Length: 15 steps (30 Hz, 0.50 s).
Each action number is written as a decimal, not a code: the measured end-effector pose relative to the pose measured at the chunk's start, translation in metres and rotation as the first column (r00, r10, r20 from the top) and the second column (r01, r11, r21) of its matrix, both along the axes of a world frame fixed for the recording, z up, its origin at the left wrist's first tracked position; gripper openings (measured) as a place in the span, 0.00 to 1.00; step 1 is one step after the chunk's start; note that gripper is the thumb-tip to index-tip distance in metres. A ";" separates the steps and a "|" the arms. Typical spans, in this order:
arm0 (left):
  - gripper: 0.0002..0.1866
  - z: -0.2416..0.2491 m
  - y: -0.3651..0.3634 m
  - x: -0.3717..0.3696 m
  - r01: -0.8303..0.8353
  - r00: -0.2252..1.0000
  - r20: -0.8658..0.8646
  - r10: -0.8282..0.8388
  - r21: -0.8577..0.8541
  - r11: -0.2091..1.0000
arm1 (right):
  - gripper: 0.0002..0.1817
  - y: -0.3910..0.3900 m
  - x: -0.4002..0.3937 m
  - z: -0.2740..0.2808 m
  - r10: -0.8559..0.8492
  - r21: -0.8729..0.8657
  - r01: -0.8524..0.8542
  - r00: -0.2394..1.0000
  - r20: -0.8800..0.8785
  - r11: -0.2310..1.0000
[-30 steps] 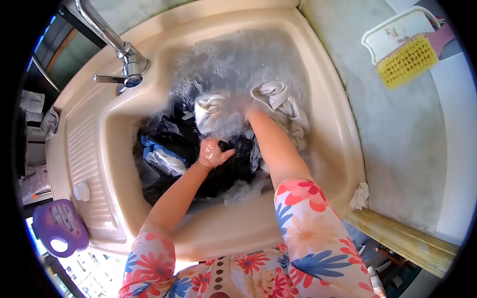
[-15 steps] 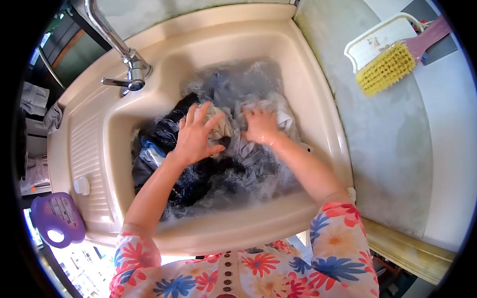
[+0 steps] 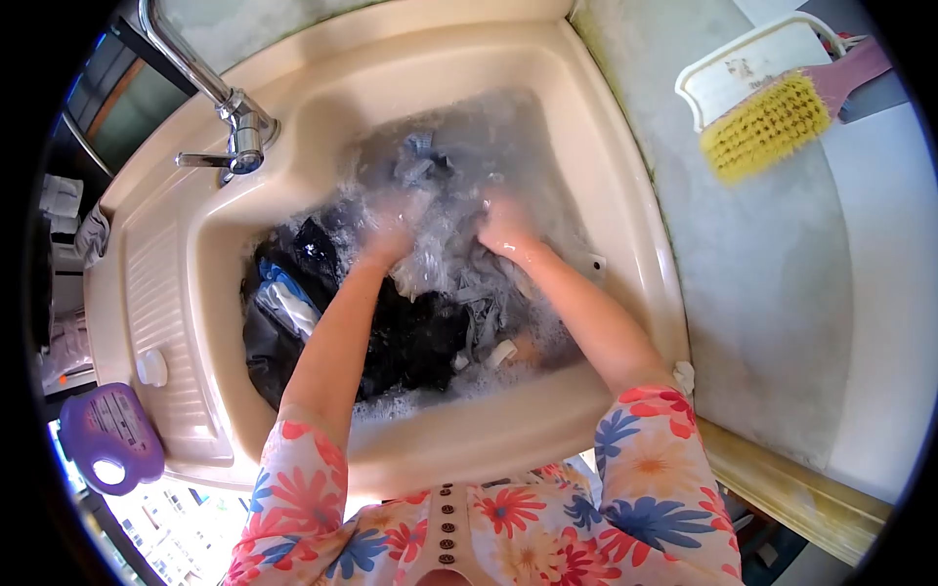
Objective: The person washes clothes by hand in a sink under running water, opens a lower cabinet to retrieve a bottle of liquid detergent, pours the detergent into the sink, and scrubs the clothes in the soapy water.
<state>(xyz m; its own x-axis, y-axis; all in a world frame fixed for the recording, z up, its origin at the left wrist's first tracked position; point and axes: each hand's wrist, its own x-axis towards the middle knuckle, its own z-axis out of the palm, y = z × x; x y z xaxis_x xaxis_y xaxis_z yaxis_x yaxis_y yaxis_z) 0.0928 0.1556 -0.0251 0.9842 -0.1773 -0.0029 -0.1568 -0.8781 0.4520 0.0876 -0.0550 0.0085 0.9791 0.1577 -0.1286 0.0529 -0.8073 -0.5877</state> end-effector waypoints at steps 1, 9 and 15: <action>0.31 -0.015 0.005 0.003 0.009 0.998 0.070 -0.009 -0.001 1.000 | 0.19 -0.002 -0.003 0.015 -0.081 0.175 0.097 0.992 -0.100 0.980; 0.26 0.005 0.005 0.007 -0.214 0.954 -0.243 0.176 -0.141 0.967 | 0.16 -0.020 0.047 -0.014 -0.009 0.752 0.657 0.753 -0.658 -0.044; 0.24 0.025 0.001 0.014 0.186 0.856 -0.517 -0.015 0.280 0.942 | 0.19 0.022 0.053 -0.004 0.046 0.746 0.657 0.746 -0.664 0.110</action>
